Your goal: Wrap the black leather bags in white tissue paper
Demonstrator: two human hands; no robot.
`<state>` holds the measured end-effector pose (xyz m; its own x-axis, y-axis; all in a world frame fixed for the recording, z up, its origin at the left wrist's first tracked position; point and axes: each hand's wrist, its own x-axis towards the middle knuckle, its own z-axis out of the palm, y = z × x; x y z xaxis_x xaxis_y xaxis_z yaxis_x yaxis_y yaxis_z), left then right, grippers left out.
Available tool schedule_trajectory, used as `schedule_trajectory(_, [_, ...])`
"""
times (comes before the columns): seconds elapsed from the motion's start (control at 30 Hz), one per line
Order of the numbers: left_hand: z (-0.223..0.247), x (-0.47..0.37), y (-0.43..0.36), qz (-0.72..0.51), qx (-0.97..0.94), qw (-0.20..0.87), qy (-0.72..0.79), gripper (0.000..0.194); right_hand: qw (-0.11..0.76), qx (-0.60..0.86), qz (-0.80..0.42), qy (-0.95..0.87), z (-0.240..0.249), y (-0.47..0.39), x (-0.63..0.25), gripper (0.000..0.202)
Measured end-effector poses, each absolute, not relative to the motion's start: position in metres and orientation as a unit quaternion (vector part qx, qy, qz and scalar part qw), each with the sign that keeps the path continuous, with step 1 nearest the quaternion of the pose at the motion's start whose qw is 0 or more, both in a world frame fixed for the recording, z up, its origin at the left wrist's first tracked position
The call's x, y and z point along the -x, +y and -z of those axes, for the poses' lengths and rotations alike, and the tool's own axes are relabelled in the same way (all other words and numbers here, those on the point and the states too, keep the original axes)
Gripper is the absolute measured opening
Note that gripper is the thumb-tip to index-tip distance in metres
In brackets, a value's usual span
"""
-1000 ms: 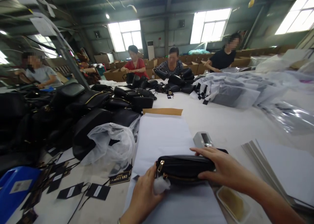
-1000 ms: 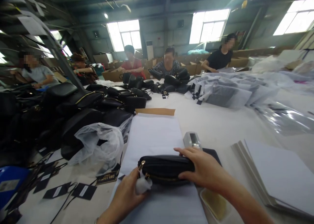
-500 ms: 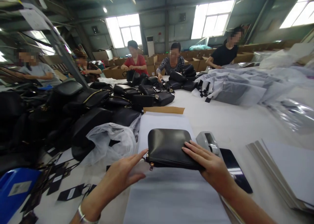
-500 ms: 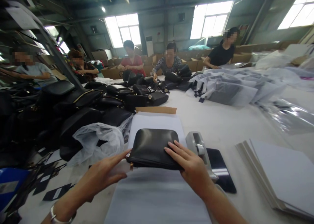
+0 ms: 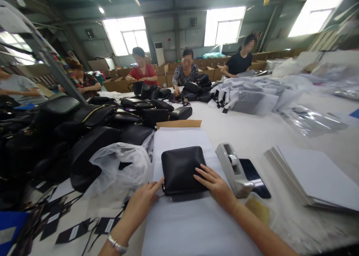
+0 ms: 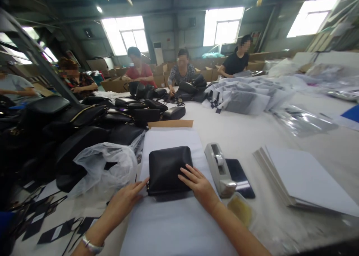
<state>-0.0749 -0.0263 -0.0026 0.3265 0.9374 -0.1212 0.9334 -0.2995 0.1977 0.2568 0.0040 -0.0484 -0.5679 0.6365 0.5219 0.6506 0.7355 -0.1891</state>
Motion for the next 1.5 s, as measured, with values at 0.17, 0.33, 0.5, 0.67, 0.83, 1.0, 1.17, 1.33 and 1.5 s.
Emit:
schedule_trajectory(0.17, [0.001, 0.076, -0.027, -0.014, -0.801, 0.099, 0.590, 0.049, 0.224, 0.391, -0.033, -0.892, 0.033, -0.012, -0.256, 0.070])
schedule_trajectory(0.33, [-0.006, 0.049, -0.024, -0.185, -0.790, 0.018, 0.584, 0.047, 0.248, 0.437, -0.045, -0.864, 0.005, -0.052, -0.271, 0.041])
schedule_trajectory(0.5, [-0.008, 0.002, -0.018, -0.228, -0.832, -0.005, 0.505, 0.058, 0.299, 0.587, 0.072, -0.749, 0.008, -0.105, -0.324, 0.027])
schedule_trajectory(0.67, [0.014, -0.013, -0.008, -0.164, -0.833, -0.002, 0.528, 0.058, 0.166, 0.671, 0.124, -0.712, 0.058, -0.142, -0.367, 0.040])
schedule_trajectory(0.83, [0.019, -0.010, -0.007, -0.166, -0.826, 0.017, 0.539, 0.053, 0.206, 0.637, 0.161, -0.725, 0.050, -0.121, -0.374, 0.032])
schedule_trajectory(1.0, [0.020, -0.010, -0.008, -0.186, -0.818, 0.037, 0.543, 0.052, 0.376, 0.565, 0.081, -0.730, -0.031, -0.041, -0.340, 0.017])
schedule_trajectory(1.17, [0.027, -0.010, -0.008, -0.199, -0.811, 0.042, 0.549, 0.053, 0.275, 0.526, -0.084, -0.801, -0.052, 0.095, -0.282, 0.019])
schedule_trajectory(1.33, [0.031, -0.009, -0.006, -0.210, -0.810, 0.018, 0.548, 0.059, 0.159, 0.545, -0.102, -0.817, -0.013, 0.216, -0.231, 0.026])
schedule_trajectory(1.5, [0.050, -0.003, 0.003, -0.218, -0.828, -0.019, 0.516, 0.067, 0.118, 0.604, -0.071, -0.785, 0.028, 0.270, -0.204, 0.040])
